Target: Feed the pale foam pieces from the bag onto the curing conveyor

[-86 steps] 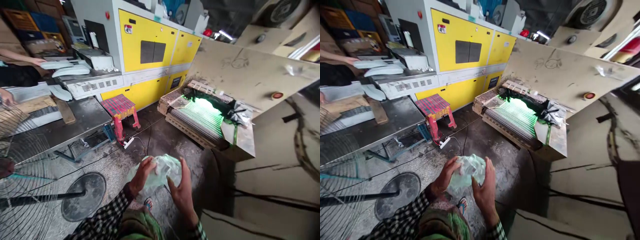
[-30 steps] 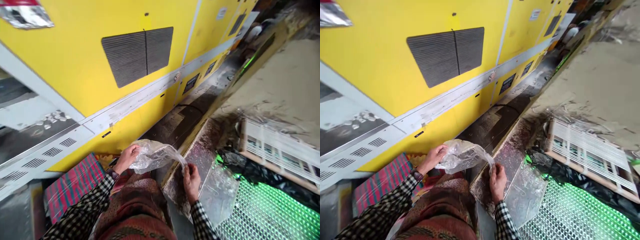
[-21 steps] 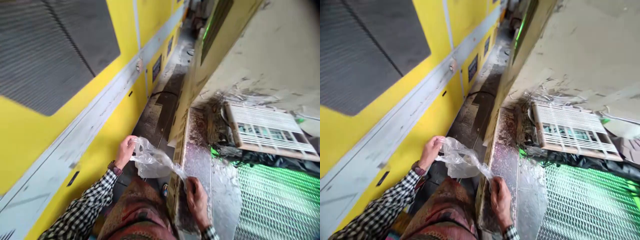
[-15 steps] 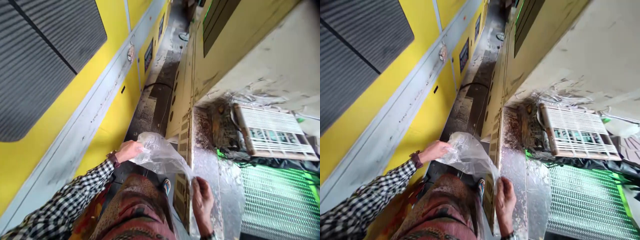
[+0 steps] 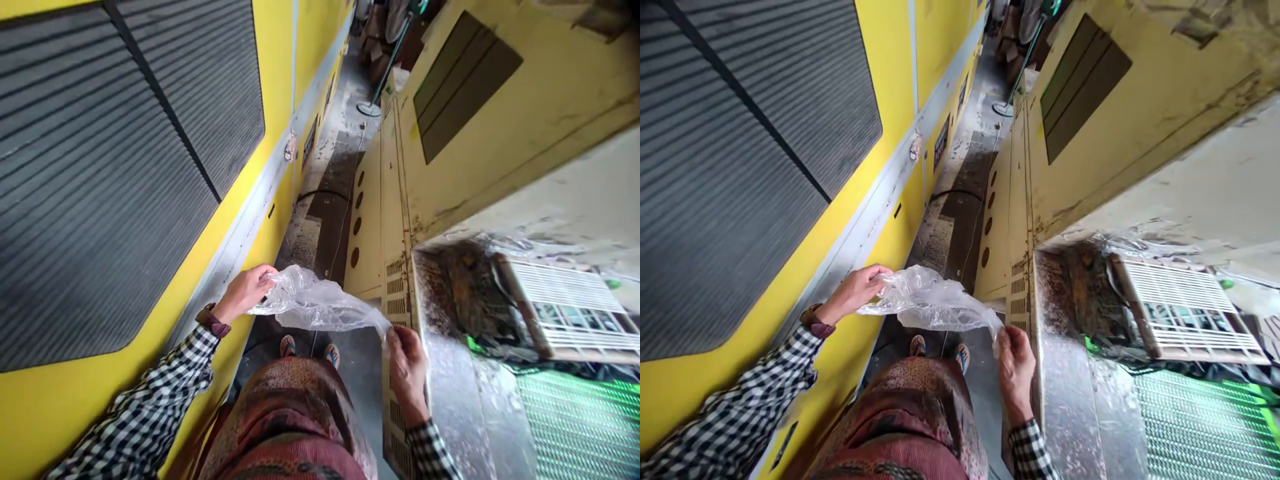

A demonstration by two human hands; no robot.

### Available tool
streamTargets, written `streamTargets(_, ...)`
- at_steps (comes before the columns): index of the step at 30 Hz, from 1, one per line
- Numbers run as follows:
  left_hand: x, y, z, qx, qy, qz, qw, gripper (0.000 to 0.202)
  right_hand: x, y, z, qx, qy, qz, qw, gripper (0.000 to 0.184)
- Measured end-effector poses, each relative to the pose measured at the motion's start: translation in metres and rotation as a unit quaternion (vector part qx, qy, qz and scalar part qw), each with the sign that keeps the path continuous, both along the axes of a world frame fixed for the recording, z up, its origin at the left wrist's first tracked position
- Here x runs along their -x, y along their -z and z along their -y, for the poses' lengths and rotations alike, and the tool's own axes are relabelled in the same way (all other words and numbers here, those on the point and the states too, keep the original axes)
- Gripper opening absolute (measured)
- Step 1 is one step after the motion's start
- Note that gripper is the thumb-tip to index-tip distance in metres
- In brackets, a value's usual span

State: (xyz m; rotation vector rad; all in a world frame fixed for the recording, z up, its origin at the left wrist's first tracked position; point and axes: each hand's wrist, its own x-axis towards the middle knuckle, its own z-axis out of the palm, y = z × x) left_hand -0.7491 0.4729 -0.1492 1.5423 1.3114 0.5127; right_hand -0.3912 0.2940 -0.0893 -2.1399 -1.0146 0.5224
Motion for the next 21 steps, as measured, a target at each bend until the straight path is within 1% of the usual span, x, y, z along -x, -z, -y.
streamTargets(3, 0.015, 0.01, -0.006, 0.002, -0.031, -0.045, 0.999, 0.028, 0.02, 0.005, -0.028, -0.025, 0.0, -0.006, 1.0, 0.045)
streamTargets(5, 0.019, 0.017, -0.006, 0.009, -0.048, -0.057, 0.997, 0.026, 0.032, 0.008, -0.043, -0.026, -0.013, -0.011, 1.0, 0.044)
streamTargets(8, 0.02, 0.025, -0.004, 0.028, -0.041, -0.046, 0.998, 0.023, 0.047, 0.009, -0.063, -0.018, -0.056, 0.013, 0.998, 0.043)
streamTargets(11, 0.023, 0.027, -0.004, 0.034, -0.047, -0.047, 0.997, 0.026, 0.053, 0.008, -0.077, -0.016, -0.078, 0.042, 0.996, 0.042)
streamTargets(15, 0.03, 0.022, -0.009, 0.038, -0.035, -0.064, 0.997, 0.032, 0.045, 0.008, -0.087, -0.004, -0.091, 0.048, 0.995, 0.043)
streamTargets(18, 0.032, 0.019, -0.008, 0.034, -0.018, -0.049, 0.998, 0.033, 0.028, 0.012, -0.087, 0.009, -0.085, 0.056, 0.995, 0.044)
streamTargets(21, 0.029, 0.02, -0.001, 0.062, 0.01, -0.032, 0.998, 0.037, 0.005, 0.021, -0.082, 0.041, -0.07, 0.052, 0.995, 0.049)
